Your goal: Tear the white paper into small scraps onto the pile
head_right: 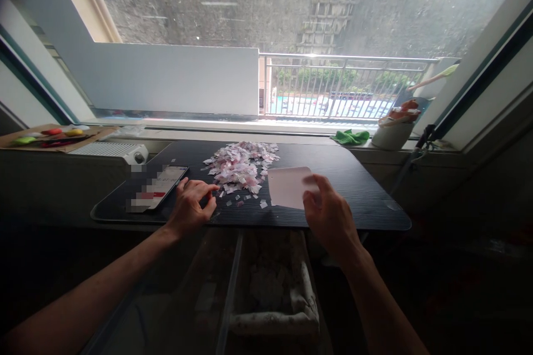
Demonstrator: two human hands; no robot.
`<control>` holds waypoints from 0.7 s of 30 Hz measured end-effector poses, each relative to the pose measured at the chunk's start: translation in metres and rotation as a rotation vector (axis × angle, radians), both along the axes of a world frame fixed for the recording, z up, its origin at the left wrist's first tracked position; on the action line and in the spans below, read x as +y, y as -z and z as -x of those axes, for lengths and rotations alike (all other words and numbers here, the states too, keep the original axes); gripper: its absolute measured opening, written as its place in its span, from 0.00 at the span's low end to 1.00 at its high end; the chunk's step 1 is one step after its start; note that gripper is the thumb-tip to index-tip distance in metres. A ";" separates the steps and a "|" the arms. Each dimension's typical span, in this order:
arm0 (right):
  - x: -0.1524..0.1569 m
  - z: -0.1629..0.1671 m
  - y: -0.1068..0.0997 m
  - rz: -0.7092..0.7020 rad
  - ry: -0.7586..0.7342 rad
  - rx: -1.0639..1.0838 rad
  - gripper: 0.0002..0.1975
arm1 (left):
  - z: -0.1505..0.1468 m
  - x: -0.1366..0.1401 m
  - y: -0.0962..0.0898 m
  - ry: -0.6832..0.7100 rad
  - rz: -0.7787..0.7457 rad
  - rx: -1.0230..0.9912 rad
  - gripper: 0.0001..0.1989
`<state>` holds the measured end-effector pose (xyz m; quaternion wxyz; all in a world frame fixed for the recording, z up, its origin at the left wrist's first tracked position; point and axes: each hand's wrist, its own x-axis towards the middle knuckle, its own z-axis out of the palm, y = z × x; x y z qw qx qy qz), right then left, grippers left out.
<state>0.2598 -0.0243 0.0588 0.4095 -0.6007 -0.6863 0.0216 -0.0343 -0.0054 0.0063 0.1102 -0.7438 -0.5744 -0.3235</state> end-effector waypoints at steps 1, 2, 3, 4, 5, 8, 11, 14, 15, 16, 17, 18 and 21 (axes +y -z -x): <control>-0.001 0.000 0.000 0.004 -0.009 0.014 0.14 | 0.000 0.000 0.000 0.000 -0.001 0.002 0.12; -0.001 0.000 0.001 0.012 -0.021 0.028 0.14 | 0.000 0.000 0.000 0.000 -0.001 0.002 0.12; -0.001 0.001 0.001 0.024 -0.038 0.038 0.14 | 0.000 0.000 0.000 0.001 -0.002 0.002 0.12; -0.001 0.002 0.002 0.039 -0.054 0.044 0.14 | 0.001 0.000 0.000 0.003 -0.002 0.001 0.12; -0.001 0.002 0.002 0.055 -0.066 0.047 0.15 | 0.001 0.000 0.000 0.005 -0.004 0.001 0.12; -0.002 0.001 0.004 0.081 -0.050 0.051 0.15 | 0.001 0.000 0.001 0.010 -0.011 0.006 0.12; 0.000 0.003 0.004 0.056 -0.027 0.073 0.15 | 0.001 0.000 0.001 0.011 -0.013 0.009 0.12; 0.006 0.012 0.005 0.024 -0.057 0.088 0.15 | 0.001 0.001 0.001 0.010 -0.008 0.011 0.12; 0.008 0.015 0.006 0.018 -0.064 0.088 0.15 | 0.001 0.001 0.001 0.009 -0.006 0.012 0.12; 0.010 0.017 0.007 0.017 -0.066 0.087 0.15 | 0.002 0.001 0.000 0.008 -0.003 0.014 0.12; 0.012 0.018 0.008 0.020 -0.064 0.084 0.15 | 0.002 0.001 0.000 0.006 -0.001 0.015 0.12; 0.013 0.017 0.009 0.025 -0.057 0.086 0.15 | 0.002 0.001 0.000 0.005 -0.002 0.015 0.12; 0.017 0.002 0.017 0.046 -0.029 0.137 0.16 | 0.001 0.000 0.001 0.007 -0.009 0.010 0.12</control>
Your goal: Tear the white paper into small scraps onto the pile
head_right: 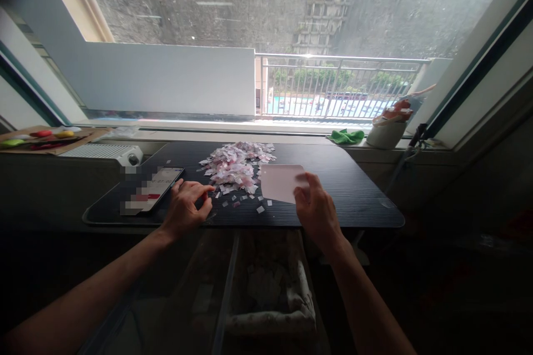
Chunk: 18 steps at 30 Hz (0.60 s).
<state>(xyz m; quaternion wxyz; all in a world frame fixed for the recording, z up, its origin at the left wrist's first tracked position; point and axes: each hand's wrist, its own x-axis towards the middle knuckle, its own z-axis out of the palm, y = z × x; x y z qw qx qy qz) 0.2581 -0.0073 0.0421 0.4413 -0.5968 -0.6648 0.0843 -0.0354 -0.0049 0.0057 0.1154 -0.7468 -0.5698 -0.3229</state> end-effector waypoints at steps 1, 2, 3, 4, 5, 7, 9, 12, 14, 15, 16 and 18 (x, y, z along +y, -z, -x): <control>0.002 -0.008 0.004 0.013 0.016 0.044 0.16 | 0.000 0.000 0.000 0.000 -0.001 -0.004 0.12; 0.003 -0.015 0.008 0.034 0.039 0.092 0.16 | 0.000 0.000 0.000 -0.001 -0.001 -0.007 0.12; 0.005 -0.022 0.013 0.061 0.052 0.143 0.16 | 0.000 0.000 0.000 0.000 0.000 -0.009 0.12; 0.007 -0.027 0.017 0.078 0.051 0.189 0.16 | -0.001 0.000 0.000 -0.001 0.001 -0.011 0.12; 0.008 -0.031 0.021 0.103 0.037 0.227 0.15 | 0.000 0.000 0.000 -0.001 0.002 -0.012 0.12; 0.009 -0.034 0.027 0.164 -0.012 0.284 0.14 | 0.000 0.001 0.000 0.001 0.003 -0.013 0.12; 0.009 -0.032 0.029 0.246 -0.098 0.342 0.13 | 0.000 0.001 0.000 0.004 0.003 -0.014 0.12; 0.011 -0.027 0.025 0.339 -0.179 0.440 0.14 | 0.000 0.001 -0.001 0.008 0.003 -0.010 0.12; 0.016 -0.026 0.022 0.356 -0.163 0.490 0.14 | 0.000 0.001 0.000 0.010 0.003 -0.008 0.12; 0.019 -0.025 0.020 0.365 -0.155 0.507 0.14 | 0.001 0.001 0.000 0.009 0.003 -0.007 0.12; 0.024 -0.025 0.019 0.382 -0.159 0.515 0.14 | 0.001 0.000 0.000 0.006 0.003 -0.007 0.12; 0.032 -0.025 0.018 0.433 -0.198 0.507 0.13 | 0.001 0.000 0.000 0.002 0.004 -0.006 0.12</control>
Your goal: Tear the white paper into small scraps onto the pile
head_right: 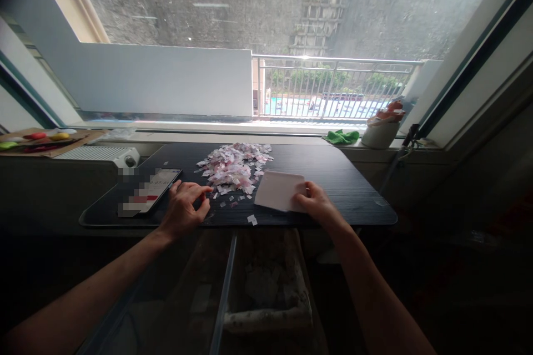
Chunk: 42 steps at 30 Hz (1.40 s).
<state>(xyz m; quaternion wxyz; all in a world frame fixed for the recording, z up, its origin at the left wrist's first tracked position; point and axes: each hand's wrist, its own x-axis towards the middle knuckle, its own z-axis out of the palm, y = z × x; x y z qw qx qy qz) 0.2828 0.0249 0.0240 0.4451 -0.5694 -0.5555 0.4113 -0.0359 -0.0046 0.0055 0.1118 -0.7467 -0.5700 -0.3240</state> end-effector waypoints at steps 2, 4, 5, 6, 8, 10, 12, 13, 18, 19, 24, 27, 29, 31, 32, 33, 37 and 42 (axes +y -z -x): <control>0.007 0.001 -0.001 0.032 -0.058 -0.031 0.11 | 0.000 0.000 0.000 0.000 0.001 -0.003 0.12; 0.010 0.001 -0.002 0.042 -0.098 -0.068 0.09 | 0.000 0.000 0.000 0.002 0.001 -0.007 0.12; 0.011 0.001 -0.002 0.044 -0.111 -0.082 0.08 | 0.000 0.000 0.000 0.001 0.002 -0.009 0.12; 0.011 0.002 -0.003 0.044 -0.118 -0.091 0.07 | 0.000 0.000 -0.001 0.000 0.002 -0.011 0.12; 0.009 0.002 -0.004 0.046 -0.124 -0.087 0.07 | -0.001 0.000 -0.001 0.000 0.005 -0.015 0.12; 0.007 0.002 -0.005 0.064 -0.121 -0.068 0.07 | -0.001 0.000 -0.002 0.004 0.007 -0.017 0.12; 0.004 0.003 -0.007 0.083 -0.119 -0.044 0.06 | -0.001 0.000 -0.002 0.007 0.005 -0.015 0.12; 0.002 0.003 -0.008 0.095 -0.122 -0.035 0.06 | -0.001 0.000 -0.002 0.006 0.004 -0.014 0.12; -0.002 0.004 -0.013 0.155 -0.174 -0.024 0.06 | -0.001 0.000 -0.002 0.000 0.001 -0.010 0.12; -0.002 0.003 -0.013 0.161 -0.180 -0.029 0.07 | -0.001 0.000 -0.002 0.000 0.000 -0.009 0.12; -0.003 0.001 -0.012 0.168 -0.209 -0.024 0.08 | -0.001 0.000 -0.002 0.000 0.000 -0.002 0.12; -0.006 -0.002 -0.013 0.196 -0.227 -0.006 0.10 | 0.000 0.000 -0.001 -0.003 0.004 -0.001 0.12; -0.009 -0.004 -0.014 0.213 -0.245 -0.001 0.11 | 0.000 0.000 -0.001 -0.002 0.002 -0.003 0.12; -0.009 -0.006 -0.014 0.200 -0.240 -0.002 0.12 | 0.000 0.000 0.000 -0.001 -0.005 -0.002 0.12; -0.008 -0.005 -0.014 0.185 -0.225 -0.004 0.12 | 0.000 0.000 0.000 0.000 -0.007 0.000 0.12; -0.007 -0.004 -0.013 0.165 -0.205 -0.003 0.12 | 0.000 0.001 0.000 0.000 -0.009 0.002 0.12; -0.001 0.006 -0.009 0.108 -0.160 -0.022 0.12 | 0.000 0.001 0.000 0.000 -0.010 0.000 0.12; -0.005 0.009 -0.011 0.118 -0.191 -0.037 0.11 | 0.000 0.002 0.001 -0.001 -0.013 -0.009 0.12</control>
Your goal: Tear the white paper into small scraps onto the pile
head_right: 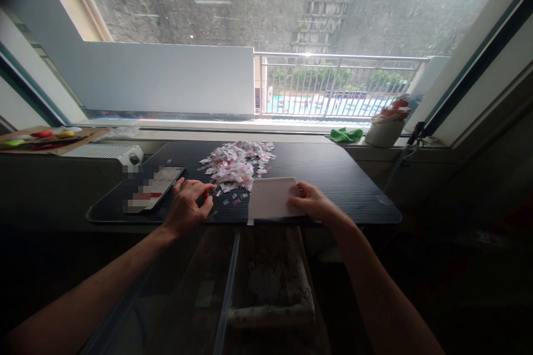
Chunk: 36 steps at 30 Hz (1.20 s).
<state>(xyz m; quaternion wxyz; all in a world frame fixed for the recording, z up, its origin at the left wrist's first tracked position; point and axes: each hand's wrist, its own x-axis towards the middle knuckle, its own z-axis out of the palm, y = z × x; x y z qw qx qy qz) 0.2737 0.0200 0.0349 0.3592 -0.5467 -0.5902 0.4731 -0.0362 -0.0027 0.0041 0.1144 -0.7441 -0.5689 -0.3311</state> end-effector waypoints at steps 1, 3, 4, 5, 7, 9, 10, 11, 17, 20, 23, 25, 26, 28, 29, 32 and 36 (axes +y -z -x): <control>-0.002 -0.002 -0.001 0.000 -0.007 0.004 0.11 | 0.000 0.000 0.000 0.001 -0.002 -0.001 0.12; -0.006 -0.007 -0.001 0.006 -0.038 0.019 0.13 | 0.000 0.000 0.001 0.002 -0.003 -0.003 0.12; -0.007 -0.010 -0.001 0.006 -0.051 0.031 0.14 | 0.000 0.000 0.001 0.001 -0.002 -0.005 0.12; -0.007 -0.011 0.000 0.001 -0.051 0.042 0.14 | -0.001 0.000 0.000 -0.001 0.000 -0.007 0.12; -0.006 -0.011 0.003 -0.033 -0.006 0.061 0.14 | -0.001 0.000 0.000 -0.003 0.003 -0.014 0.12; -0.004 -0.005 0.008 -0.074 0.063 0.073 0.15 | -0.002 -0.001 0.000 -0.004 0.005 -0.018 0.12; -0.002 0.000 0.011 -0.086 0.088 0.070 0.15 | -0.002 -0.001 0.000 -0.005 0.008 -0.020 0.11; -0.001 0.005 0.013 -0.094 0.105 0.056 0.16 | -0.002 -0.001 -0.001 -0.008 0.011 -0.023 0.11; -0.001 0.036 0.019 -0.187 0.179 -0.141 0.14 | -0.003 0.000 -0.001 -0.034 0.046 -0.080 0.11; -0.005 0.050 0.018 -0.173 0.118 -0.139 0.13 | -0.003 0.002 -0.001 -0.049 0.058 -0.122 0.12; -0.009 0.061 0.017 -0.103 0.017 -0.009 0.14 | -0.003 0.003 0.000 -0.080 0.072 -0.169 0.12; -0.009 0.066 0.017 -0.078 0.004 0.103 0.15 | -0.003 0.004 0.000 -0.100 0.071 -0.200 0.13; -0.008 0.067 0.018 -0.084 0.027 0.139 0.15 | -0.003 0.004 0.000 -0.106 0.070 -0.211 0.13; -0.004 0.068 0.019 -0.120 0.099 0.142 0.15 | -0.002 0.005 -0.001 -0.111 0.069 -0.225 0.13; -0.002 0.067 0.019 -0.136 0.126 0.117 0.15 | -0.003 0.005 -0.001 -0.112 0.070 -0.229 0.13; 0.002 0.066 0.020 -0.139 0.117 0.054 0.14 | -0.003 0.005 -0.001 -0.116 0.070 -0.234 0.14; 0.000 0.064 0.021 -0.056 -0.003 0.111 0.14 | -0.003 0.005 -0.001 -0.114 0.075 -0.227 0.14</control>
